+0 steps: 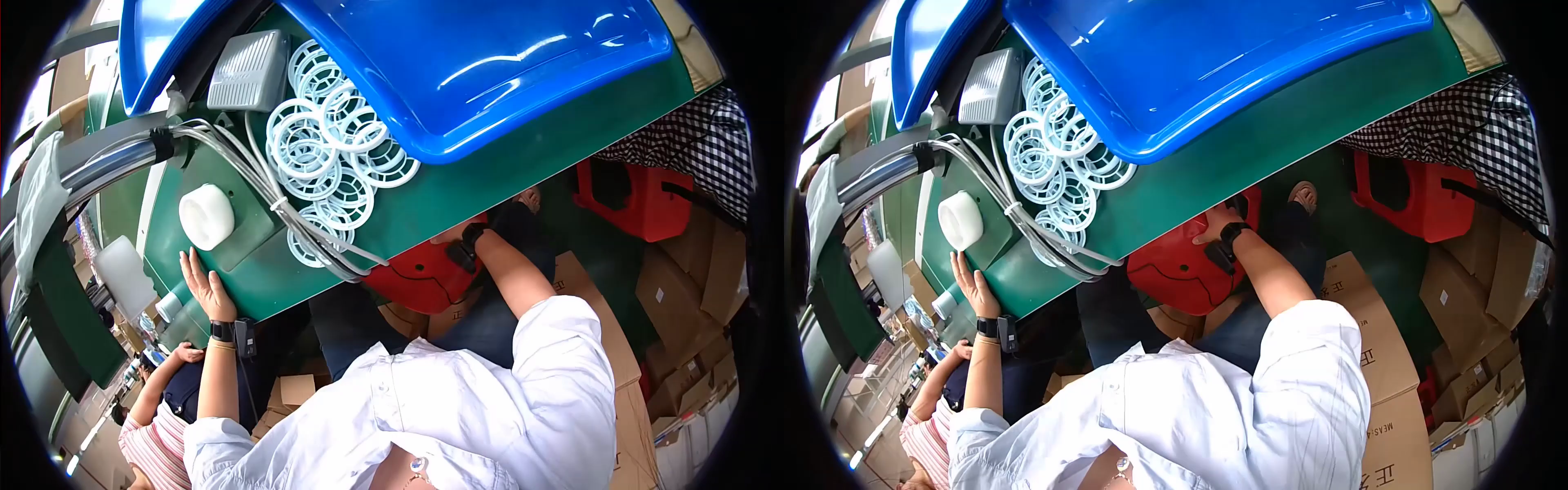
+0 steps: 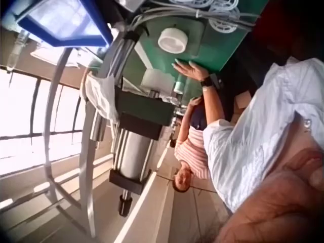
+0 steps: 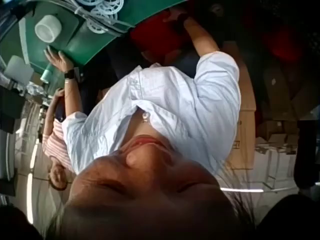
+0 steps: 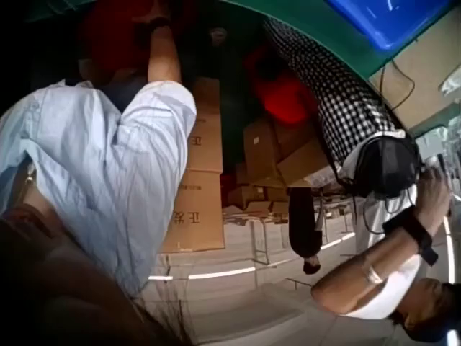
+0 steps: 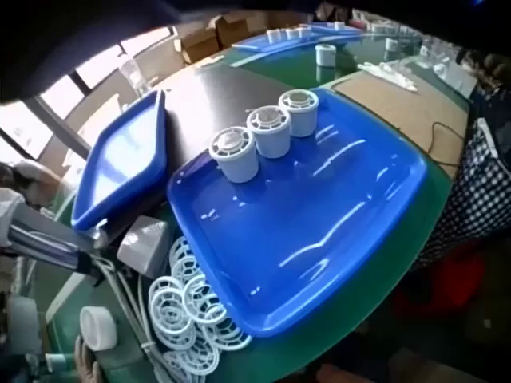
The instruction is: The person picks up a white plastic component, places it into a press machine, and presses it using a foot pedal. After removing the component, they attach a plastic ring to it and place the assembled unit onto a blue tray.
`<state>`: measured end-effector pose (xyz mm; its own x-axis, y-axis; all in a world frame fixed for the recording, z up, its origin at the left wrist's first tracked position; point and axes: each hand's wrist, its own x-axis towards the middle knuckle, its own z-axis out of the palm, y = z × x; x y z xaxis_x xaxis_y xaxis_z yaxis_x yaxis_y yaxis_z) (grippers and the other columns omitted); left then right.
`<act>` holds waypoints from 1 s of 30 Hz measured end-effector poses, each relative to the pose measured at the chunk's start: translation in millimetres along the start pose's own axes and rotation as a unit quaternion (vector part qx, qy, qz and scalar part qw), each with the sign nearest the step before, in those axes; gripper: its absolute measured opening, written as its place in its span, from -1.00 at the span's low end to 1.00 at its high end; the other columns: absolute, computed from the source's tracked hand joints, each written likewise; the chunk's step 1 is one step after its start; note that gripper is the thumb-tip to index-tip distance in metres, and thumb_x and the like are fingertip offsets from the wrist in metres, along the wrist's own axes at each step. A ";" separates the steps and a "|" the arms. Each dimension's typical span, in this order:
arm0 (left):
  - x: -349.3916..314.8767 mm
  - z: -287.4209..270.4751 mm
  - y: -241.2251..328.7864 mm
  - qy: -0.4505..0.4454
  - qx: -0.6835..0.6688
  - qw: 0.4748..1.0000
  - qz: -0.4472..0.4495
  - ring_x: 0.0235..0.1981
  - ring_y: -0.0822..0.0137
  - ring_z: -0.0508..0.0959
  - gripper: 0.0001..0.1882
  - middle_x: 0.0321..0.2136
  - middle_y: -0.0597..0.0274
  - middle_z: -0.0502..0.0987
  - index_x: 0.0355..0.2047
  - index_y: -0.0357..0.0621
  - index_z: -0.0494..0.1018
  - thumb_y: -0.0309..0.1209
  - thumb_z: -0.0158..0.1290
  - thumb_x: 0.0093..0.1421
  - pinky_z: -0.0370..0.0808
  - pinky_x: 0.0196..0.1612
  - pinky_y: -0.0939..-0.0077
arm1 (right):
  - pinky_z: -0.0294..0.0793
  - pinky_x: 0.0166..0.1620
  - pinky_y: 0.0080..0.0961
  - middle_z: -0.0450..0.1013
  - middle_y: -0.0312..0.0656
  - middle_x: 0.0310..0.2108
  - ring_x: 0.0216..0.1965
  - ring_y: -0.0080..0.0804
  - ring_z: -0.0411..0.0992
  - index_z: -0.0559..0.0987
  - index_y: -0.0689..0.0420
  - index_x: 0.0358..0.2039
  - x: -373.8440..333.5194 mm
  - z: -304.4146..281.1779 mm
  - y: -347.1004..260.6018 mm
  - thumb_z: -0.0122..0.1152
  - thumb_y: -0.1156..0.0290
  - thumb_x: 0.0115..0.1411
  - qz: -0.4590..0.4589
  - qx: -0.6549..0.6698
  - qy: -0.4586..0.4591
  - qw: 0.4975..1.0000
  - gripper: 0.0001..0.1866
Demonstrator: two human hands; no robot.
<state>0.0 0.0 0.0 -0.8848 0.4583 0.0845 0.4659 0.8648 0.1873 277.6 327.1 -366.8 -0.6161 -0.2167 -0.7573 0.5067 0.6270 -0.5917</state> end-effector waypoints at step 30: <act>-3.1 -16.1 -8.8 0.050 0.019 0.999 0.008 0.22 0.02 0.10 -0.48 0.19 0.03 0.15 0.15 0.05 0.25 -0.25 -0.04 0.15 -0.02 0.21 0.09 | 0.35 0.02 -0.41 0.40 0.00 -0.05 -0.04 -0.23 0.38 0.35 0.25 0.06 -221.4 -204.5 -185.7 0.09 0.27 0.19 -0.325 0.008 -0.073 0.943 -0.52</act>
<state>-1.5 -12.3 13.9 -0.8727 0.4514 0.1858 0.4790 0.8653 0.1477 196.6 411.7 -32.7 -0.7110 -0.6522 -0.2628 0.0608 0.3153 -0.9471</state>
